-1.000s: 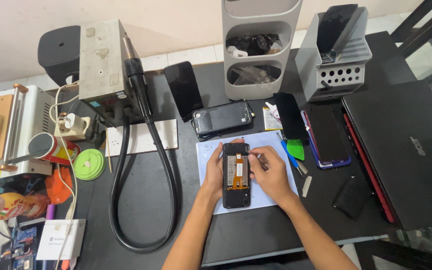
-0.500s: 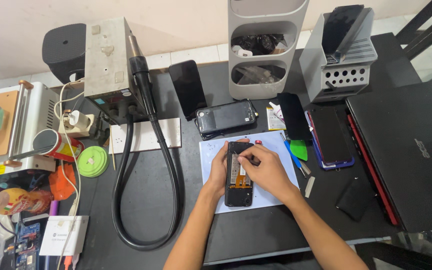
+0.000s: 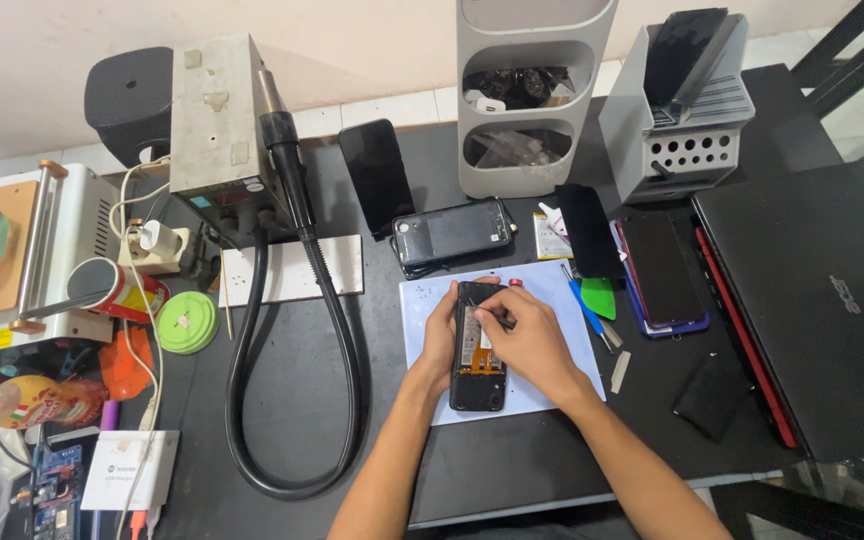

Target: The person disassembles a smartphone, removes the back cover, and uses a screwdriver to unscrew internal components. They then wipe the screen with a green cloth and continue to manipulate internal parts with a screwdriver.

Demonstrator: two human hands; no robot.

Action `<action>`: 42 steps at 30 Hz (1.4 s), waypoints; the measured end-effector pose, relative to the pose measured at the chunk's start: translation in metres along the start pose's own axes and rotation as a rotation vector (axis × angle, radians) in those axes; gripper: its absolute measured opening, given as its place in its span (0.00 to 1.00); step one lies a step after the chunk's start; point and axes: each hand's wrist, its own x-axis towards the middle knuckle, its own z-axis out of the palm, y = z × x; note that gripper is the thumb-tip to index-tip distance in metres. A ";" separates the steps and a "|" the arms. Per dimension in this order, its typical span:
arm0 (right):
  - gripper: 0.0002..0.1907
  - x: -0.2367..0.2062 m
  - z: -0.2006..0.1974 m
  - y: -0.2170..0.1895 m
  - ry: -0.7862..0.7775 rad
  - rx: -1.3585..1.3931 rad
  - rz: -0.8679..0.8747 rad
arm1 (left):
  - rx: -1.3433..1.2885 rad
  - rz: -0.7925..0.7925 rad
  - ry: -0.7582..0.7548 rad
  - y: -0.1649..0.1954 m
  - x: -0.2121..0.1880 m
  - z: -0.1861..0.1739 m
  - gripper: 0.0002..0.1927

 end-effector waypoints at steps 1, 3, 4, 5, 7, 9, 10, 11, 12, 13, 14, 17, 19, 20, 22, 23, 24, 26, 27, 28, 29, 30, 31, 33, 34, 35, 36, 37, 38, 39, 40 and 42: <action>0.07 0.000 0.000 0.001 0.011 0.006 -0.043 | 0.002 0.003 0.007 0.000 0.000 0.000 0.31; 0.07 0.000 -0.003 0.002 -0.021 -0.009 0.024 | -0.004 0.001 -0.009 -0.001 -0.001 0.000 0.31; 0.07 0.002 -0.006 0.003 -0.066 -0.030 0.131 | -0.008 0.001 -0.015 -0.002 -0.001 0.000 0.30; 0.07 0.004 -0.008 0.004 -0.108 -0.052 0.239 | 0.010 0.006 -0.015 -0.001 -0.001 -0.001 0.30; 0.07 0.004 -0.010 0.005 -0.101 -0.002 0.194 | 0.042 0.005 -0.016 -0.002 0.000 -0.001 0.31; 0.07 0.005 -0.010 0.006 -0.095 0.007 0.175 | 0.033 0.005 -0.005 -0.003 0.001 -0.001 0.31; 0.07 0.005 -0.009 0.005 -0.093 -0.009 0.179 | 0.029 0.008 0.001 -0.002 0.001 -0.001 0.30; 0.07 0.005 -0.009 0.005 -0.089 -0.025 0.184 | 0.031 -0.002 0.008 -0.002 0.002 -0.001 0.31; 0.07 0.006 -0.009 0.005 -0.121 0.027 0.248 | 0.033 -0.015 0.014 -0.002 0.002 -0.001 0.31; 0.08 0.008 -0.011 0.005 -0.152 0.080 0.312 | 0.034 -0.027 0.021 -0.001 0.002 -0.001 0.31; 0.08 0.010 -0.012 0.005 -0.183 0.132 0.376 | 0.044 -0.029 -0.032 -0.001 0.001 -0.001 0.32; 0.10 0.018 -0.019 0.006 -0.252 0.238 0.433 | 0.061 -0.053 -0.120 -0.001 0.001 -0.001 0.34; 0.09 0.016 -0.018 0.005 -0.224 0.230 0.421 | 0.057 -0.090 -0.078 -0.001 0.002 -0.001 0.35; 0.09 0.014 -0.017 0.004 -0.214 0.226 0.412 | 0.067 -0.087 -0.071 -0.001 0.002 -0.001 0.35; 0.07 0.008 -0.011 0.002 -0.099 0.045 0.152 | 0.088 -0.084 -0.053 -0.001 0.002 -0.003 0.35; 0.06 0.004 -0.008 0.001 -0.041 -0.045 0.025 | 0.090 -0.057 -0.039 -0.001 0.002 -0.003 0.34; 0.06 0.000 -0.005 -0.001 -0.001 -0.076 0.003 | 0.093 -0.033 -0.025 -0.001 0.003 -0.004 0.33; 0.07 -0.008 0.003 -0.003 0.082 -0.141 -0.042 | 0.076 -0.010 -0.020 -0.002 0.003 -0.004 0.32; 0.06 -0.010 0.006 -0.004 0.106 -0.167 -0.079 | 0.057 -0.007 -0.029 -0.002 0.004 -0.004 0.31; 0.06 -0.013 0.008 -0.005 0.130 -0.193 -0.116 | 0.037 -0.005 -0.038 -0.002 0.004 -0.003 0.31; 0.05 -0.015 0.010 -0.005 0.153 -0.219 -0.152 | 0.036 -0.009 -0.030 -0.002 0.004 -0.003 0.31; 0.05 -0.016 0.011 -0.005 0.167 -0.243 -0.183 | 0.034 -0.013 -0.023 -0.002 0.004 -0.003 0.31; 0.05 -0.017 0.012 -0.005 0.182 -0.268 -0.213 | 0.032 -0.016 -0.015 -0.002 0.004 -0.003 0.31; 0.05 -0.018 0.014 -0.005 0.202 -0.301 -0.261 | 0.037 -0.006 -0.025 -0.003 0.003 -0.003 0.31; 0.04 -0.019 0.015 -0.005 0.209 -0.310 -0.277 | 0.041 -0.001 -0.030 -0.002 0.003 -0.003 0.30; 0.04 -0.019 0.016 -0.005 0.216 -0.320 -0.292 | 0.053 -0.002 -0.019 -0.002 0.003 -0.003 0.30; 0.04 -0.020 0.016 -0.005 0.214 -0.321 -0.289 | 0.063 -0.004 -0.008 -0.002 0.003 -0.004 0.30; 0.04 -0.020 0.016 -0.005 0.212 -0.322 -0.288 | 0.075 -0.006 0.002 -0.002 0.003 -0.004 0.30; 0.03 -0.020 0.016 -0.005 0.211 -0.323 -0.285 | 0.074 -0.002 -0.002 -0.002 0.003 -0.004 0.31; 0.03 -0.020 0.016 -0.004 0.212 -0.333 -0.303 | 0.073 0.001 -0.007 -0.003 0.003 -0.004 0.31; 0.03 -0.020 0.016 -0.004 0.215 -0.344 -0.321 | 0.072 0.004 -0.013 -0.004 0.003 -0.003 0.31; 0.03 -0.019 0.016 -0.003 0.228 -0.364 -0.342 | 0.126 -0.002 -0.008 -0.004 0.003 -0.003 0.31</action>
